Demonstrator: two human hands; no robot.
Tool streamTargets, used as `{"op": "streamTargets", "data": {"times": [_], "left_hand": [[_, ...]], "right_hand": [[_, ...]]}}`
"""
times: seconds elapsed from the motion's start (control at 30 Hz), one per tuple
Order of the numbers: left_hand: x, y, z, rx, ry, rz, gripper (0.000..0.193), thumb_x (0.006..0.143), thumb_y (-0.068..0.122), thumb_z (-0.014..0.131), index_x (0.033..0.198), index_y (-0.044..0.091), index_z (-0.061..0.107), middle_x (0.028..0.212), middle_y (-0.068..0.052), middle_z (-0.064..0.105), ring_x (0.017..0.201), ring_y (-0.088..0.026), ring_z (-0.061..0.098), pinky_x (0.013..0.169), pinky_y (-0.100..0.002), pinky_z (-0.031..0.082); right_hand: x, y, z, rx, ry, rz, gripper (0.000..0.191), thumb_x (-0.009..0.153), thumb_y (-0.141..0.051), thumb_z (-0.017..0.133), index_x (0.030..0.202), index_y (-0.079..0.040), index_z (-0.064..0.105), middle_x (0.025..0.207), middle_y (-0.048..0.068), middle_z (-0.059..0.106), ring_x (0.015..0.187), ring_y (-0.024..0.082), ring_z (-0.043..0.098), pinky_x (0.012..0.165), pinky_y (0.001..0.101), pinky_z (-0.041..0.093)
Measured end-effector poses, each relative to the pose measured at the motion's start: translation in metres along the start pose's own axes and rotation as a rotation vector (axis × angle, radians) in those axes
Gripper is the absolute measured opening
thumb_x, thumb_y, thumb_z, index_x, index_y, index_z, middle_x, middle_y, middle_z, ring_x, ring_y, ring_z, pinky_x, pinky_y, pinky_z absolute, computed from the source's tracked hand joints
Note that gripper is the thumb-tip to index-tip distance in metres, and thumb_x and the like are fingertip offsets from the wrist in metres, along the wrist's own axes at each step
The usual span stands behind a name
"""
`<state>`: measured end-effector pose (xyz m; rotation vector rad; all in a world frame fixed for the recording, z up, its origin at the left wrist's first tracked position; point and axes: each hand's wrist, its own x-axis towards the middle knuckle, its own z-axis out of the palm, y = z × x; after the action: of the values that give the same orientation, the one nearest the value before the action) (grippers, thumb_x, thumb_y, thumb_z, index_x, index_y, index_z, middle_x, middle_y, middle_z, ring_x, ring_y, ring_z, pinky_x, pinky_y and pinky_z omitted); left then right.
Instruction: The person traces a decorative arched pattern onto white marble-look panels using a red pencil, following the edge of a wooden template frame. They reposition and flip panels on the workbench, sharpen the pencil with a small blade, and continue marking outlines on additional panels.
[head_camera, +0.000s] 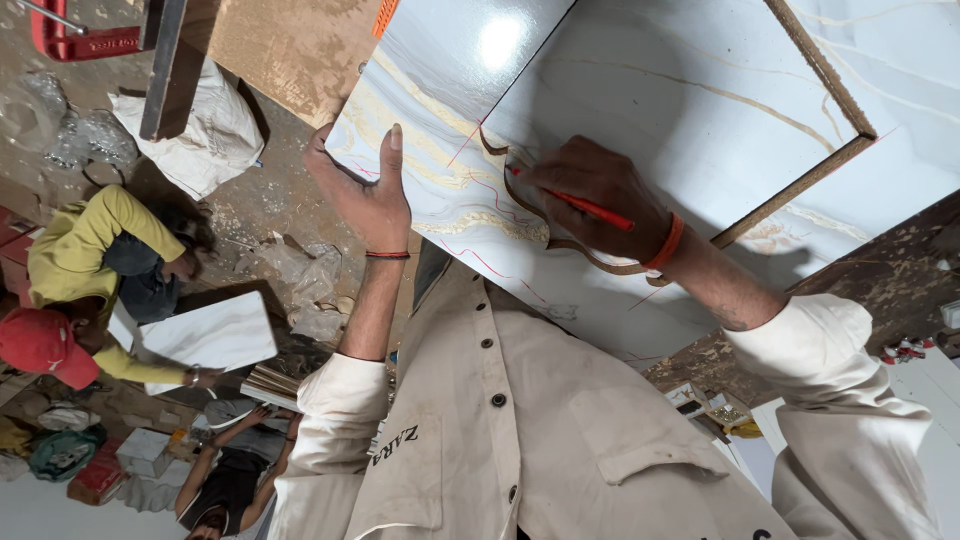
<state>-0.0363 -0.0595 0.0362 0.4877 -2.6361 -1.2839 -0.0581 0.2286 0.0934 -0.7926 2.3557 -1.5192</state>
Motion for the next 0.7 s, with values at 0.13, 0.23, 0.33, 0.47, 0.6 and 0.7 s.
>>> {"op": "streamTargets", "data": {"times": [0.13, 0.23, 0.33, 0.47, 0.6, 0.7], "left_hand": [[-0.001, 0.0, 0.0, 0.017, 0.008, 0.01, 0.058, 0.102, 0.024, 0.082, 0.137, -0.005, 0.045, 0.127, -0.018, 0.048, 0.124, -0.03, 0.051, 0.11, -0.044, 0.043], [-0.001, 0.001, 0.0, 0.029, 0.015, -0.002, 0.057, 0.102, 0.021, 0.083, 0.137, -0.004, 0.046, 0.126, -0.017, 0.05, 0.121, -0.029, 0.052, 0.108, -0.042, 0.044], [0.0, 0.003, 0.001, -0.038, 0.02, 0.007, 0.055, 0.102, 0.018, 0.082, 0.137, -0.004, 0.045, 0.126, -0.016, 0.049, 0.121, -0.027, 0.052, 0.109, -0.04, 0.044], [0.001, 0.005, 0.001, -0.054, 0.018, 0.006, 0.054, 0.103, 0.017, 0.082, 0.137, -0.005, 0.046, 0.125, -0.016, 0.048, 0.121, -0.026, 0.051, 0.112, -0.039, 0.043], [0.0, 0.006, -0.001, -0.031, 0.016, 0.004, 0.054, 0.104, 0.019, 0.082, 0.137, -0.005, 0.046, 0.125, -0.016, 0.049, 0.121, -0.027, 0.052, 0.111, -0.04, 0.043], [0.0, 0.006, -0.001, 0.013, 0.007, -0.001, 0.054, 0.104, 0.022, 0.081, 0.136, -0.005, 0.047, 0.124, -0.016, 0.05, 0.121, -0.027, 0.053, 0.11, -0.04, 0.045]], "right_hand": [[-0.005, -0.001, -0.006, -0.026, -0.054, -0.117, 0.018, 0.095, -0.005, 0.07, 0.113, 0.001, 0.071, 0.1, 0.012, 0.071, 0.093, 0.029, 0.065, 0.078, 0.0394, 0.056], [-0.008, 0.007, -0.017, 0.119, -0.204, 0.043, 0.011, 0.088, -0.005, 0.073, 0.098, -0.005, 0.077, 0.083, 0.01, 0.07, 0.08, 0.027, 0.064, 0.07, 0.04, 0.053], [-0.011, 0.013, -0.021, 0.11, -0.202, 0.111, 0.012, 0.086, -0.004, 0.075, 0.098, -0.003, 0.077, 0.084, 0.01, 0.072, 0.079, 0.027, 0.065, 0.069, 0.0396, 0.053], [-0.016, 0.013, -0.012, 0.167, -0.088, 0.076, 0.019, 0.089, -0.003, 0.074, 0.108, -0.002, 0.076, 0.093, 0.012, 0.073, 0.085, 0.025, 0.068, 0.073, 0.0366, 0.055], [-0.03, 0.009, -0.003, -0.02, -0.055, -0.036, 0.018, 0.09, -0.001, 0.074, 0.108, 0.001, 0.075, 0.095, 0.012, 0.074, 0.088, 0.027, 0.069, 0.073, 0.0366, 0.056], [-0.047, 0.005, -0.001, 0.094, -0.021, 0.151, 0.018, 0.091, -0.001, 0.072, 0.109, -0.001, 0.076, 0.094, 0.011, 0.074, 0.086, 0.025, 0.069, 0.072, 0.0352, 0.056]]}}
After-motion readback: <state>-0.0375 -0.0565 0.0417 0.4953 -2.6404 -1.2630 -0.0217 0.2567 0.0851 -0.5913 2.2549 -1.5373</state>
